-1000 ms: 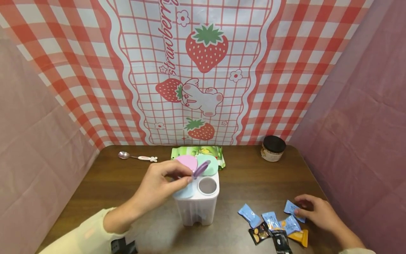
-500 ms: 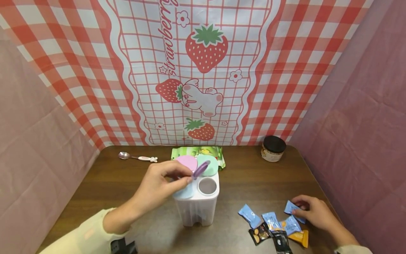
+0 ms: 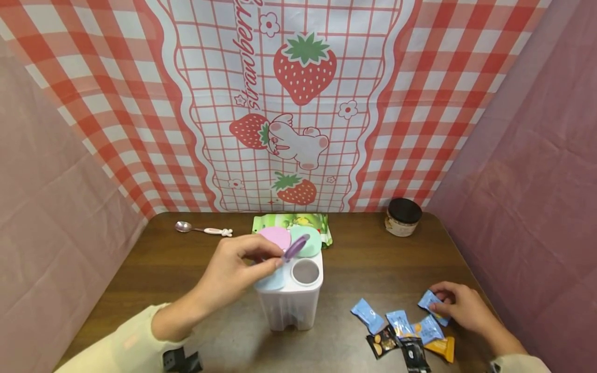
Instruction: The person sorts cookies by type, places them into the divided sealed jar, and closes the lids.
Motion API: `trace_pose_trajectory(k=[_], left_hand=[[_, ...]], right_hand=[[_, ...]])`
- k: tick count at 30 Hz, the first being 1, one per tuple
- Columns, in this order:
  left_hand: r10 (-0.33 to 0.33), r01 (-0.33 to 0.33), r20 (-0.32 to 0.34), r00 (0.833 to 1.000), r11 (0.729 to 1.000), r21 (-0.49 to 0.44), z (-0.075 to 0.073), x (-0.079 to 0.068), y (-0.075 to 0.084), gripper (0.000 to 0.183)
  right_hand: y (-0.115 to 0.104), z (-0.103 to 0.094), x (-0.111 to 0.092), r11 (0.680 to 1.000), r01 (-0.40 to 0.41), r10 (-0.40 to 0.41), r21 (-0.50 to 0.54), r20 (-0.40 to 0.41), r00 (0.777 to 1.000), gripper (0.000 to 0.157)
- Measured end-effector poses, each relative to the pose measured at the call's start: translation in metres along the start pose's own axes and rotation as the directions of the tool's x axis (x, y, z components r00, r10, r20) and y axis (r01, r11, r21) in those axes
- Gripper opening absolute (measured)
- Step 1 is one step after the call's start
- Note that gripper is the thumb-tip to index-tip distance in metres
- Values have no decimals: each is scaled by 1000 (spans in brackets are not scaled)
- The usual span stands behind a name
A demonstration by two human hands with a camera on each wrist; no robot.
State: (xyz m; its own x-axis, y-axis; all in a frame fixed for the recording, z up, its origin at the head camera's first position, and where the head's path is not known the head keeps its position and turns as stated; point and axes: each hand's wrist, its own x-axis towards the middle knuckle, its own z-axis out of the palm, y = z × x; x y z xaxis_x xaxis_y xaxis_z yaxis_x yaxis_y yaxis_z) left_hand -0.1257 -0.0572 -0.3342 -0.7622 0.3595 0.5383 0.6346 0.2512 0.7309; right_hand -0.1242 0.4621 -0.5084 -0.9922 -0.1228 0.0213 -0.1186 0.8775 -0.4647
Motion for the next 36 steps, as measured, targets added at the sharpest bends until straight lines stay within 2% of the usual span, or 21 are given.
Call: trace_pose_trajectory(k=[5,11,15,22,25,31,36], left_hand=[[-4,4,2,1000,1000,-3,0,0,1,13],[-7,7,2,1000,1000,-1,0,0,2,13],[-7,7,1,1000,1000,-1,0,0,1,13],[-2,2,-2,1000,1000,-6,1,0,-1,13],[-3,2,-4,1000,1000,-6,1,0,-1,12],[-15,15,-5,1000,1000,8,0,1,-1,11],[-17,17,-2,1000,1000,15,0,1,0,12]], right_hand=[[-4,-6,5,1000,-3,2,26,15,1000,33],[-17,-16,14,998,66,-64,21,-55,996,25],[-36,-27,23,995,95,-93,27,-88,992,21],[-81,-42,40,979,171,-158,112,-116,981,19],[-101,-47,46,963,235,-217,129,-142,966,20],[-147,-58,52,918,363,-327,162,-211,921,22],[-186,-71,51,860,442,-386,254,-241,891,26]])
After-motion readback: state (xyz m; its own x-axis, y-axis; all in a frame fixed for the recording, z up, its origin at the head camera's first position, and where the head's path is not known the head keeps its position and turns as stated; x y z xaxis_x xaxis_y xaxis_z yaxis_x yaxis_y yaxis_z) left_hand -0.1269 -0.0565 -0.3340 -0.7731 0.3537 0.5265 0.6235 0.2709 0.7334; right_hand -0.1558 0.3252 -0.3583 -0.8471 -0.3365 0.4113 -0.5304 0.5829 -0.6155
